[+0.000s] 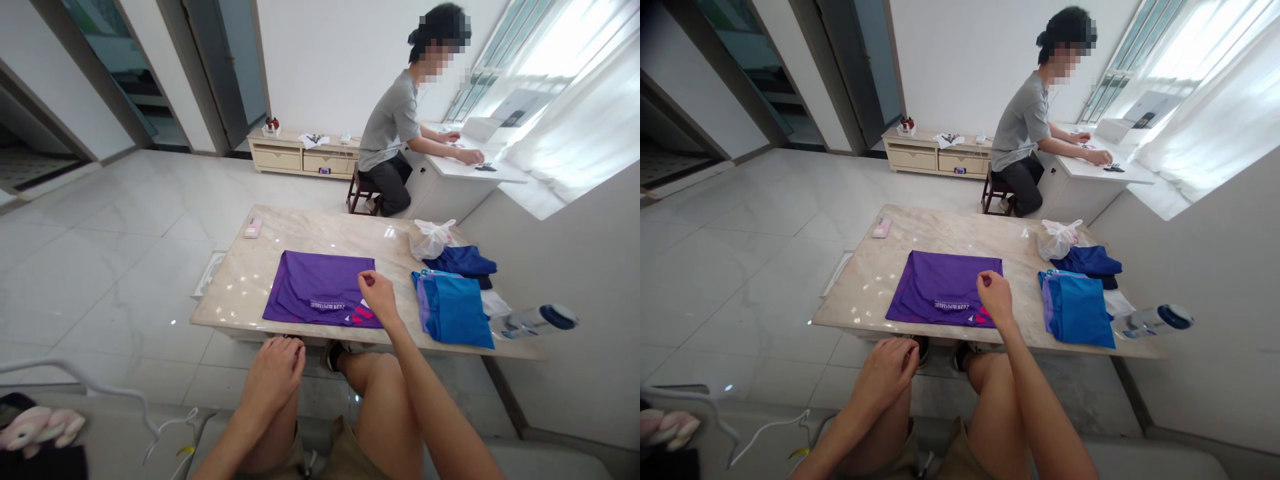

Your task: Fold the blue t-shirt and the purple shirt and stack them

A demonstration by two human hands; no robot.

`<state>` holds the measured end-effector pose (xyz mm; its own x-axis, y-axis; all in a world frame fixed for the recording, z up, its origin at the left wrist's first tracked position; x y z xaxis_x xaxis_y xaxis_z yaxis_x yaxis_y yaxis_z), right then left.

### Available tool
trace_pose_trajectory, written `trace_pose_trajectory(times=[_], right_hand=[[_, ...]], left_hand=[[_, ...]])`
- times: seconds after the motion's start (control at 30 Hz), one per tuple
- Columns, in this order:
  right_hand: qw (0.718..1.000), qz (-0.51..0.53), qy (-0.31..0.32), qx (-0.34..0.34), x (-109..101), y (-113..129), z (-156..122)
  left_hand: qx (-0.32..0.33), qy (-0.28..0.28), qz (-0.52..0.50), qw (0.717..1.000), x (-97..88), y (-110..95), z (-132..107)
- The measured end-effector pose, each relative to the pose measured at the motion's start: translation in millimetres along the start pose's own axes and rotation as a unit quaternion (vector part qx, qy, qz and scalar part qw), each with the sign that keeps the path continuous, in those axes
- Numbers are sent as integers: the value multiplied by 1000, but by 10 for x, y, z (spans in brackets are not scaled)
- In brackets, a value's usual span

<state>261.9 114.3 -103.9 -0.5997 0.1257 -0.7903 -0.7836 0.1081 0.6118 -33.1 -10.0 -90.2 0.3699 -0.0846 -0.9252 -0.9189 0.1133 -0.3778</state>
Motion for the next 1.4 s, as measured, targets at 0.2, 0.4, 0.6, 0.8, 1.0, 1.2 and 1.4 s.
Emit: trace_pose_trajectory(times=[0.2,0.4,0.6,0.8,1.0,1.2,1.4], right_hand=[[976,-97,89,176,125,-602,529],[963,-130,102,214,291,-1150,381],[965,-122,129,193,570,-1333,285],[966,-136,134,172,779,-1330,354],[963,-132,131,196,850,-1370,447],[960,-115,152,207,716,-1432,435],[973,-95,142,157,684,-1285,506]], left_hand=[[-32,-10,-41,999,-88,153,-83],[-14,33,-53,998,-138,-143,319],[35,102,42,993,-62,-1009,1434],[44,164,115,979,394,-1250,1671],[77,179,131,972,667,-1302,1752],[60,171,121,976,801,-1156,1921],[38,190,96,976,987,-1037,1840]])
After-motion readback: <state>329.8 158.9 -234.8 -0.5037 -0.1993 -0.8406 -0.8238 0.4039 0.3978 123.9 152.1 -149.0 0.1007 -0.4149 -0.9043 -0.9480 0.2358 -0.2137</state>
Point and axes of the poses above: each hand's wrist, its own z-axis towards the middle knuckle, its own x-axis out of the palm, y = z × x, the point moved 4 cm from there along z, towards the middle knuckle, and after that the axes turned 14 degrees about -x, right-handed, at the moved point
